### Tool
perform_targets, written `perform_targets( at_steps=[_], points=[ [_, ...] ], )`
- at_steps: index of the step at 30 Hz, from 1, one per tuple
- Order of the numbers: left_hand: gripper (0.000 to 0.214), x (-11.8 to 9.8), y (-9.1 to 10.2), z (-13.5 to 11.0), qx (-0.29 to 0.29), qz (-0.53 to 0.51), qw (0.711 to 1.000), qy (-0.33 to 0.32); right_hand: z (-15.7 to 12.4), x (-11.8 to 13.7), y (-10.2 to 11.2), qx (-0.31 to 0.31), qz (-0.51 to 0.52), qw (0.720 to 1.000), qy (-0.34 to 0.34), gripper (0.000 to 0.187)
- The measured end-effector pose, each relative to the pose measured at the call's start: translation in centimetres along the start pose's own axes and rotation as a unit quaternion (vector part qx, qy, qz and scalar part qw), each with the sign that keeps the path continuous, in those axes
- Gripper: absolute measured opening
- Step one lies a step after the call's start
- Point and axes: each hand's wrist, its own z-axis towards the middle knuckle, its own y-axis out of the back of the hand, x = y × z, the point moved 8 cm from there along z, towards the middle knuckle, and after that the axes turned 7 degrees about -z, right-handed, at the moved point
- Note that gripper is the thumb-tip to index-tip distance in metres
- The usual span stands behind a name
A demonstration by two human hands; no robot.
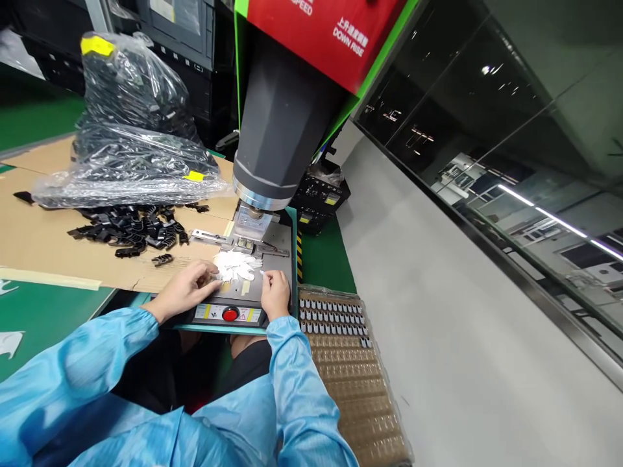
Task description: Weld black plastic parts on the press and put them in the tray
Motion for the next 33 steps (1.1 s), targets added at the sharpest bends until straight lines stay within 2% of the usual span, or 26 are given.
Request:
perform_targets(
  at_steps=[3, 5, 8, 11, 14, 16, 21, 26, 30, 33],
  points=[
    [0.029, -1.9, 0.1, 0.0, -0.038, -0.037, 0.998, -0.022, -1.5, 1.2, 0.6, 0.005, 0.117, 0.993, -0.018, 0.013],
    [0.034, -3.5, -0.5, 0.0, -0.036, -0.082, 0.996, -0.027, -2.5, 3.2, 0.9, 0.029, 0.162, 0.986, -0.001, 0.014],
    [0.034, -5.6, -1.8, 0.1, -0.003, -0.162, 0.986, -0.021, -3.3, 6.4, 1.3, 0.06, 0.183, 0.981, 0.035, 0.013],
    [0.026, -6.5, -2.0, 0.1, 0.005, -0.207, 0.978, -0.015, -3.5, 8.6, 1.8, 0.069, 0.176, 0.98, 0.063, 0.01],
    [0.023, -6.1, -1.6, 0.1, -0.006, -0.227, 0.974, 0.009, -3.4, 9.6, 2.0, 0.066, 0.154, 0.982, 0.083, 0.005],
    [0.025, -5.3, -1.8, 0.1, 0.002, -0.256, 0.966, 0.043, -3.3, 9.9, 2.1, 0.058, 0.138, 0.984, 0.099, 0.009],
    [0.033, -4.2, -3.1, 0.2, 0.04, -0.373, 0.916, 0.144, -2.9, 9.9, 2.1, 0.066, 0.118, 0.982, 0.134, 0.017],
    [0.032, -4.5, -3.1, 0.7, 0.047, -0.423, 0.885, 0.191, -2.4, 10.1, 2.7, 0.078, 0.111, 0.977, 0.167, 0.025],
    [0.029, -4.2, -2.9, 1.1, 0.028, -0.451, 0.866, 0.214, -1.6, 9.9, 3.1, 0.081, 0.132, 0.978, 0.138, 0.015],
    [0.031, -3.9, -2.9, 1.2, 0.015, -0.461, 0.859, 0.224, -0.9, 9.3, 2.6, 0.105, 0.201, 0.97, 0.09, 0.012]
  ],
)
